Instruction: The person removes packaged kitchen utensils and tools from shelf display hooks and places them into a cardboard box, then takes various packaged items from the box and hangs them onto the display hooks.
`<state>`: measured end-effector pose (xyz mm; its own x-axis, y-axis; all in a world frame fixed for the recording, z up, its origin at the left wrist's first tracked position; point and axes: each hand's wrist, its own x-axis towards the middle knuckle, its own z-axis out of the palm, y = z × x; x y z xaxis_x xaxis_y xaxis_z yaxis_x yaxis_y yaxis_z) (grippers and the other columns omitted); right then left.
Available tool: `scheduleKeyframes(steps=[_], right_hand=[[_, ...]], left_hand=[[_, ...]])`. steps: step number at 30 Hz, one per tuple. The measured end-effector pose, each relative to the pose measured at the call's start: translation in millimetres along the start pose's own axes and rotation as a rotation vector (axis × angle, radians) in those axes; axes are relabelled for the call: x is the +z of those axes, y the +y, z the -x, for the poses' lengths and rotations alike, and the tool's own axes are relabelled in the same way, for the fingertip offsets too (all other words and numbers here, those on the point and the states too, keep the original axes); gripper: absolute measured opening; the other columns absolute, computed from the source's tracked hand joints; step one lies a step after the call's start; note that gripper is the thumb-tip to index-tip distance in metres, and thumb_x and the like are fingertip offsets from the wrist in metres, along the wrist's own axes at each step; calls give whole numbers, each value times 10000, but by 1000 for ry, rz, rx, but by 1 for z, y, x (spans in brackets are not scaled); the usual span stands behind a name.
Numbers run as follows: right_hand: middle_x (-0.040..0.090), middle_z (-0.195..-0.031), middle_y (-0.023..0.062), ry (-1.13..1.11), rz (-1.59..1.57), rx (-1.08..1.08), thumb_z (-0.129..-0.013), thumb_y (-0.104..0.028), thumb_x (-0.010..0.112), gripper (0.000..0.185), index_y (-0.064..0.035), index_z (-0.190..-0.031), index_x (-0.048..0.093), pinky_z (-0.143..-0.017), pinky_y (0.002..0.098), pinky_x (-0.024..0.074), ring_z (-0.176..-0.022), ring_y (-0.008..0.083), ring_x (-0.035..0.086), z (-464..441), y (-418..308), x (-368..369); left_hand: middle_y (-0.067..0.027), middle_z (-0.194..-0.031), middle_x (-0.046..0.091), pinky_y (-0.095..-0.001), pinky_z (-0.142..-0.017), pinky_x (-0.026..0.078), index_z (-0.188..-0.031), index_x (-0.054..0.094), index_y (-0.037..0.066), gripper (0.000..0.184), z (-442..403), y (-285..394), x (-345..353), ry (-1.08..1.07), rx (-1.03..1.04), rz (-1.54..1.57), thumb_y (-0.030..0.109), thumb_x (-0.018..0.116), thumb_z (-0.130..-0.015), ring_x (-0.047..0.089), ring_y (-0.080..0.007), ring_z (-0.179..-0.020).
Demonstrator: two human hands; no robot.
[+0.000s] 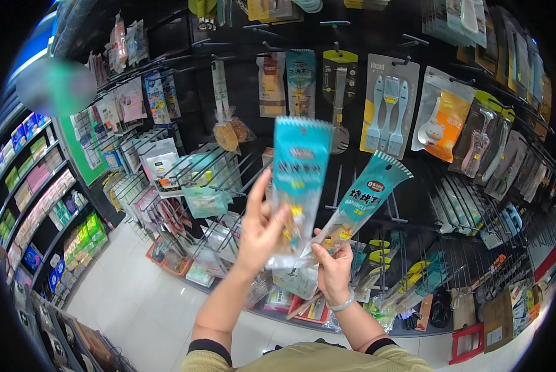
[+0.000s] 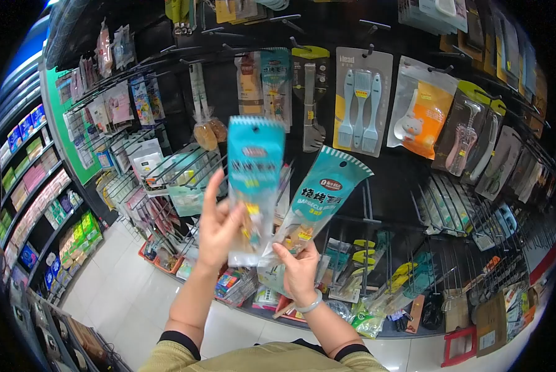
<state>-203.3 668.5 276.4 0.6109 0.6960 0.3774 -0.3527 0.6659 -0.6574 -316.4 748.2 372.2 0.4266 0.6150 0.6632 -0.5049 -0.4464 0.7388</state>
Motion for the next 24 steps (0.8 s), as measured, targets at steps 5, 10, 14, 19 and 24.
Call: scheduleKeyframes(steps=[5,10,14,19,24], right_hand=[[605,-1001,59,34,38,63,-741,48,673,353,-22,-1053,524,-821,277,458,-894,142,585,18,6,-10],[596,-975,44,12,54,167,-742,42,679,340,-23,-1036,520,-783,264,464,-869,118,578,35,10,-17],[600,-965,42,-11,74,170,-742,45,682,346,-20,-1040,520,-772,260,471,-851,117,583,39,15,-29],[603,-973,44,-13,73,190,-741,48,681,355,-18,-1051,522,-766,260,474,-851,115,585,39,13,-35],[612,-962,45,-1,111,174,-747,11,702,331,9,-1040,547,-754,250,470,-841,105,580,41,8,-38]], left_hand=[[-66,-898,618,-218,-651,459,-1355,368,67,477,-75,22,-21,85,183,-157,58,517,-901,562,-72,-730],[-30,-828,609,-182,-621,432,-1337,403,43,451,-122,39,-22,74,219,-121,59,520,-902,528,-21,-689],[-56,-840,626,-205,-628,451,-1317,424,19,440,-135,42,-22,92,163,-154,102,539,-901,560,-48,-706],[-97,-844,634,-237,-656,474,-1309,433,18,441,-149,40,-24,71,105,-151,107,548,-893,592,-82,-732],[-93,-844,625,-230,-660,470,-1302,443,27,422,-190,2,-26,46,79,-189,93,538,-896,593,-78,-745]])
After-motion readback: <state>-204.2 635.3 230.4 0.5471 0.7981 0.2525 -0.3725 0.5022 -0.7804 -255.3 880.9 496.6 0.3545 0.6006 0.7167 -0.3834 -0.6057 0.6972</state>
